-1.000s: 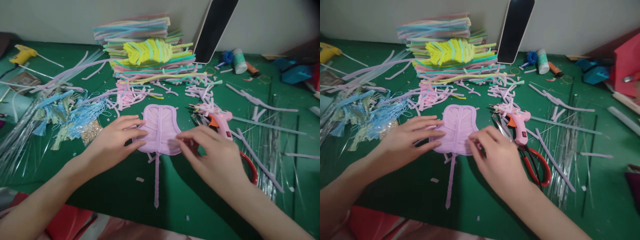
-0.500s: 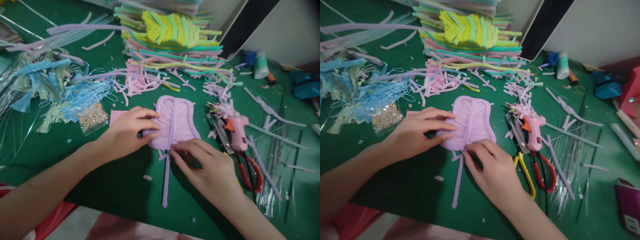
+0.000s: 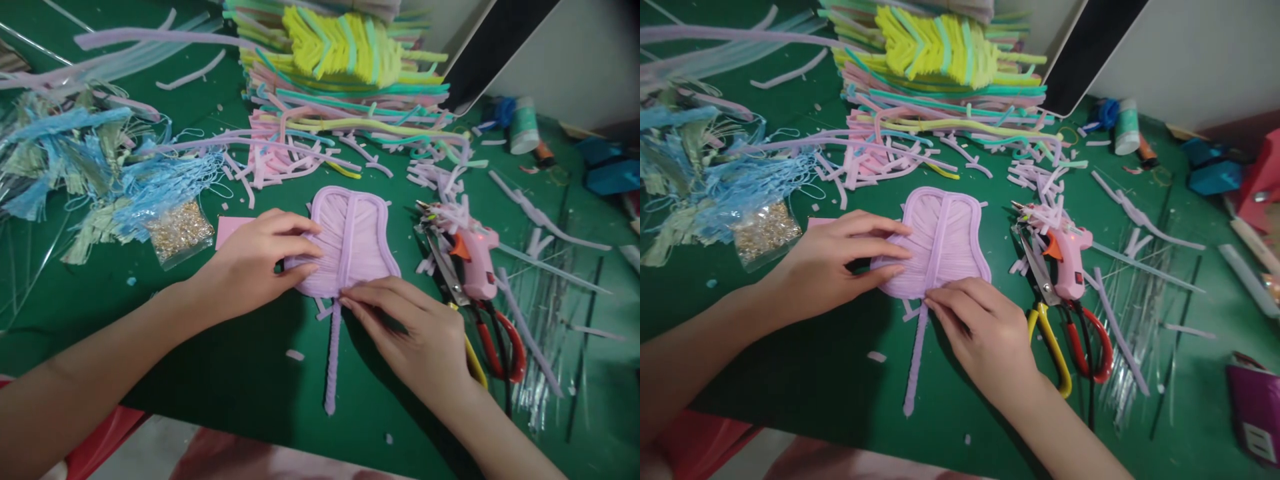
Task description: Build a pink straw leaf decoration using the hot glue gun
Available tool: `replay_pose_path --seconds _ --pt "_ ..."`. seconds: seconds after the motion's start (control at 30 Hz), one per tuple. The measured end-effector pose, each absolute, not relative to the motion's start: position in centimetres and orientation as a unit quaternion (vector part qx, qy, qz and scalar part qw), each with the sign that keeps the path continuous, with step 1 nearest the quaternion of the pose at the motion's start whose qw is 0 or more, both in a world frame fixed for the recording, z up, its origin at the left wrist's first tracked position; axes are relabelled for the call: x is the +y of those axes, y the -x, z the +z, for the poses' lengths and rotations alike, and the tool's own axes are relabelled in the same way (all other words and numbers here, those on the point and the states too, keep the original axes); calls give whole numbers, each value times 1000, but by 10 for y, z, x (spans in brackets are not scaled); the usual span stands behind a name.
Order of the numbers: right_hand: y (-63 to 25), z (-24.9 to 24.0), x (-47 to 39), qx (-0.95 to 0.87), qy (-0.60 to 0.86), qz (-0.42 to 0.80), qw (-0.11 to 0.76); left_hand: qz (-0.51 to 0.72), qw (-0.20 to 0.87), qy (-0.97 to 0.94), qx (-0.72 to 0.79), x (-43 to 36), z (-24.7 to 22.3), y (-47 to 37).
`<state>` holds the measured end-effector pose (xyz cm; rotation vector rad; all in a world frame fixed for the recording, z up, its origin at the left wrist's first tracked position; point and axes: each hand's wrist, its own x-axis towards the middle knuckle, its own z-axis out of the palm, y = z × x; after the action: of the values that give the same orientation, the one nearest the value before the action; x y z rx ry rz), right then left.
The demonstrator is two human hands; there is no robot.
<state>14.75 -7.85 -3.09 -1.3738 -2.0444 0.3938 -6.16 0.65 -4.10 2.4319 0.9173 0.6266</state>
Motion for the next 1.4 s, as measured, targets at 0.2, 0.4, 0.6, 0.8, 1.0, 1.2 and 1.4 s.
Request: replay_pose_path --seconds 0.2,0.4,0.6,0.8,1.0,1.2,1.4 --pt "-147 -33 -78 -766 526 168 328 228 224 -886 335 7 -43 61" --pt "-148 -35 -79 -775 527 146 318 212 230 -884 347 6 -40 61" --pt "-152 -25 -82 -763 555 166 286 223 235 -883 339 7 -42 62" --pt "-151 -19 -83 -788 528 143 282 223 233 -885 336 7 -42 62" --pt "-148 -27 -82 -813 515 100 253 220 230 -887 335 7 -42 62" --pt "-147 -28 -80 -813 517 80 255 219 227 -886 339 7 -42 62" --pt "-146 -27 -79 -810 519 88 258 235 216 -891 324 8 -47 63"
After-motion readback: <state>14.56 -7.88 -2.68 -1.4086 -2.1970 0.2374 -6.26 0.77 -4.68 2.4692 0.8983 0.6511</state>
